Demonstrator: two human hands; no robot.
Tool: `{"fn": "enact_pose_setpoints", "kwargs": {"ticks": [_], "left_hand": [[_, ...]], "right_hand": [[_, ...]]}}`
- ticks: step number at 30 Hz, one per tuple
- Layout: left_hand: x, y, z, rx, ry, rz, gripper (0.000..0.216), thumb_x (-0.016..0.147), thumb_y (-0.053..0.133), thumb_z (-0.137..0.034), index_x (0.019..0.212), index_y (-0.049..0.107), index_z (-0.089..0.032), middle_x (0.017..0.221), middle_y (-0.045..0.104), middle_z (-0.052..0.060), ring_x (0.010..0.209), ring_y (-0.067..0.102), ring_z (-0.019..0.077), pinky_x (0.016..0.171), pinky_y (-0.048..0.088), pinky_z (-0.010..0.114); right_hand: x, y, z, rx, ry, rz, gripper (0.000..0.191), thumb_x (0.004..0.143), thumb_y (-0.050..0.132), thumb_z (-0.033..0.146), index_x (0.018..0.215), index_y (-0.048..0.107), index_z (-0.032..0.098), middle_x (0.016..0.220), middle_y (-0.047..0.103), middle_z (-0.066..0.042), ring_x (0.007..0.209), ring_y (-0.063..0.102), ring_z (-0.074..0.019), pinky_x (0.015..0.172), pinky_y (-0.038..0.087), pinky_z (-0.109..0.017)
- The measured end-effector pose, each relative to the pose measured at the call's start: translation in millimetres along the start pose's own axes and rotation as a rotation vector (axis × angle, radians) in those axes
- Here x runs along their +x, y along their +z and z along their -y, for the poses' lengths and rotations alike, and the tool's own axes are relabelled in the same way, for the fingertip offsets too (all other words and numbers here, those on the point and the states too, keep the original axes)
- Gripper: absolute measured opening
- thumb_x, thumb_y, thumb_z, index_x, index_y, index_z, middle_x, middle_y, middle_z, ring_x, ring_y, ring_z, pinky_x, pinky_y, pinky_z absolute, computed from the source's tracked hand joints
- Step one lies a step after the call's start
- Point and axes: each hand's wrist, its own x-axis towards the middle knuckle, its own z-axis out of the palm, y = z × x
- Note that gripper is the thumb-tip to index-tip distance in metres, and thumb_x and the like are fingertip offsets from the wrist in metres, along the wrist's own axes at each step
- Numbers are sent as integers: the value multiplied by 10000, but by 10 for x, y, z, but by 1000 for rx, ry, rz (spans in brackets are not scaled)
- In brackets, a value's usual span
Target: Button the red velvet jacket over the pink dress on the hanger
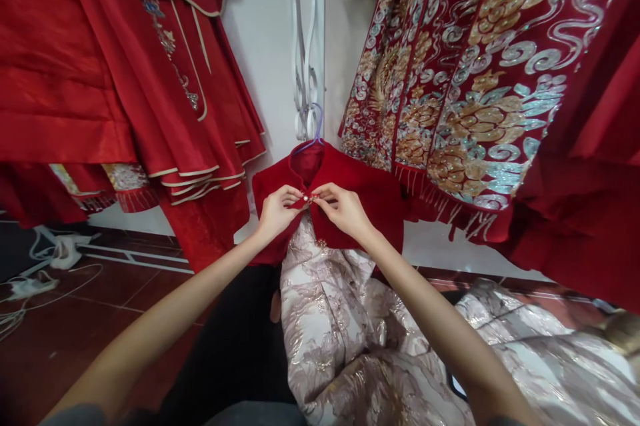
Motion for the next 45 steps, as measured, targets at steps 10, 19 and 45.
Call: {"fn": "enact_pose_setpoints", "kwargs": {"ticks": [10,19,45], "left_hand": [[20,-103,-140,161,117,170,174,718,620,-115,873,603,-192,862,689,19,821,651,156,772,505,275],[31,-151,-128,161,159,251,188,745,613,-150,921,571,-201,861,659,10,805,623,135,727,486,241],[230,-49,-224,366,168,217,72,704,668,-243,695,618,-192,641,644,-7,624,605,142,565,395,228]], "right_hand": [[31,75,50,4,-23,-67,163,829,586,266,969,636,200,915,701,-35,834,680,-156,706,581,-262],[71,55,39,5,42,-98,191,797,631,291,953,658,185,882,711,-43,813,684,-159,705,576,-261],[120,36,-68,34,46,-87,218,722,692,321,866,623,173,839,708,-52,800,689,-182,728,587,-316]]}}
